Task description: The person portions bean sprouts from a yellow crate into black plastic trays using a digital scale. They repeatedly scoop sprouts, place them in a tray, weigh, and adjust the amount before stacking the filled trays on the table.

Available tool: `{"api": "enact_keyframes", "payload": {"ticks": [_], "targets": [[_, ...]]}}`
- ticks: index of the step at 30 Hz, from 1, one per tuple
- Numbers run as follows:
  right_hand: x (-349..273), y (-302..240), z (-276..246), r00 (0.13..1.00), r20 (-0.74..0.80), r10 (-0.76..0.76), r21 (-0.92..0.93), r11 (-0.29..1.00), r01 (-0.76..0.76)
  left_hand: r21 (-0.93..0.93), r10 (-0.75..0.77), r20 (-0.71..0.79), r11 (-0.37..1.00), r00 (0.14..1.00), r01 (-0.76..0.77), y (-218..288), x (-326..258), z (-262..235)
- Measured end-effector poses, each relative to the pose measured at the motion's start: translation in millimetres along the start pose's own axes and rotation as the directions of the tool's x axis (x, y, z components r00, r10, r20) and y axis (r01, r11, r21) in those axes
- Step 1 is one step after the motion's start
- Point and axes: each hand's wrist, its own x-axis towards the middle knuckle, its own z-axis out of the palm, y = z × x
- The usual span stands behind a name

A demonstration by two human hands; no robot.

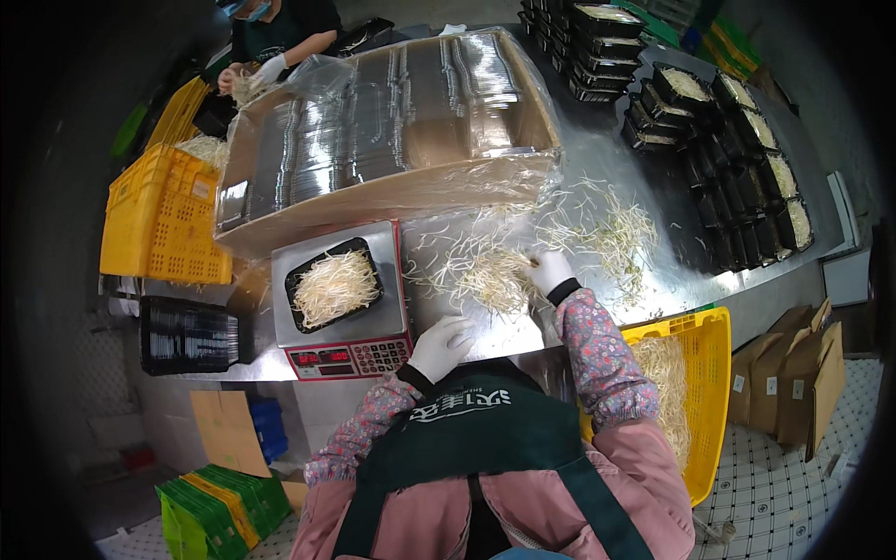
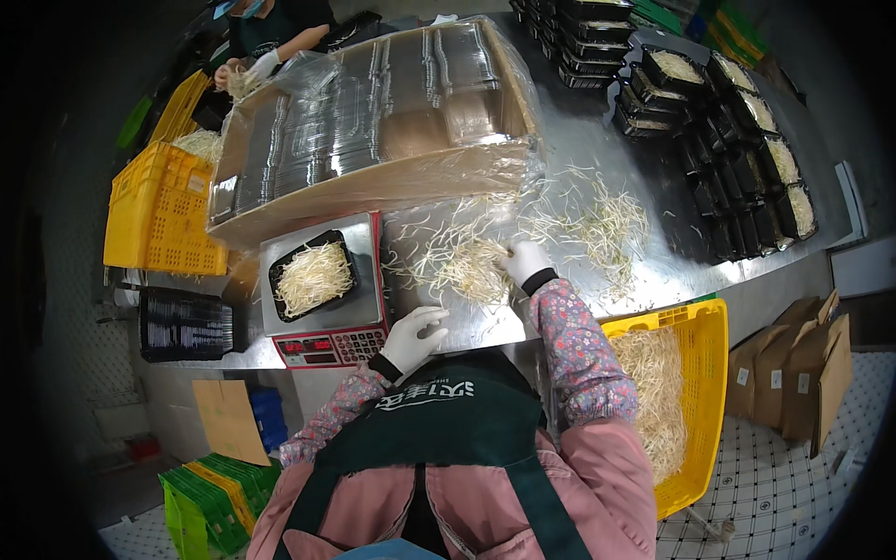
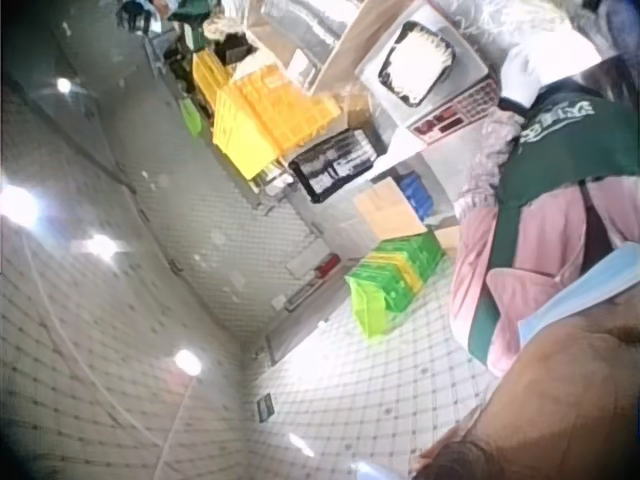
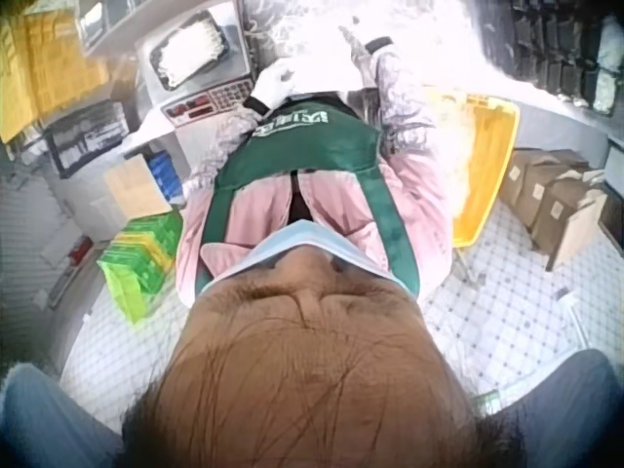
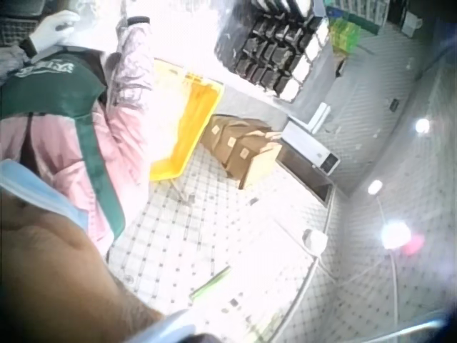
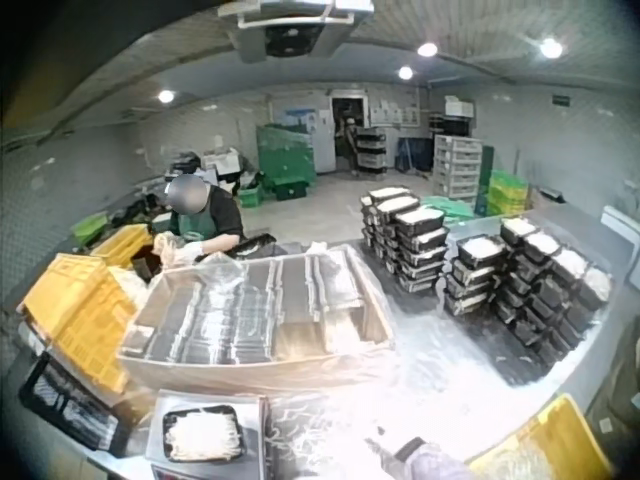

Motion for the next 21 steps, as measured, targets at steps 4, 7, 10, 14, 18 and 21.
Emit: {"api": "enact_keyframes", "payload": {"ticks": [4, 7, 10, 14, 18, 21], "targets": [[2, -3, -16, 0.997, 0.075, 0.010, 0.025, 1.000, -0.012, -0.163, -0.021, 0.136, 0.986, 0.990, 0.043, 13, -22, -27], [8, 6, -18, 0.999, 0.018, -0.032, -0.072, 0.997, 0.033, -0.150, 0.065, 0.222, 0.988, 0.973, -0.032, 27, -40, -58], [16, -61, -44, 0.997, 0.074, 0.001, 0.210, 0.978, -0.016, -0.108, 0.165, 0.100, 0.982, 0.981, -0.154, 24, -66, -93], [25, -159, -64, 0.992, 0.088, -0.086, 0.494, 0.869, 0.032, -0.291, 0.073, -0.099, 0.952, 0.992, -0.099, 27, -93, -138], [37, -249, -53, 0.938, 0.061, -0.342, 0.575, 0.780, 0.247, -0.304, -0.023, -0.299, 0.950, 0.954, -0.072, 16, -117, -181], [42, -306, -27, 0.809, -0.006, -0.588, 0.317, 0.766, 0.560, -0.394, -0.148, -0.398, 0.919, 0.905, -0.023, 6, -137, -203]]}}
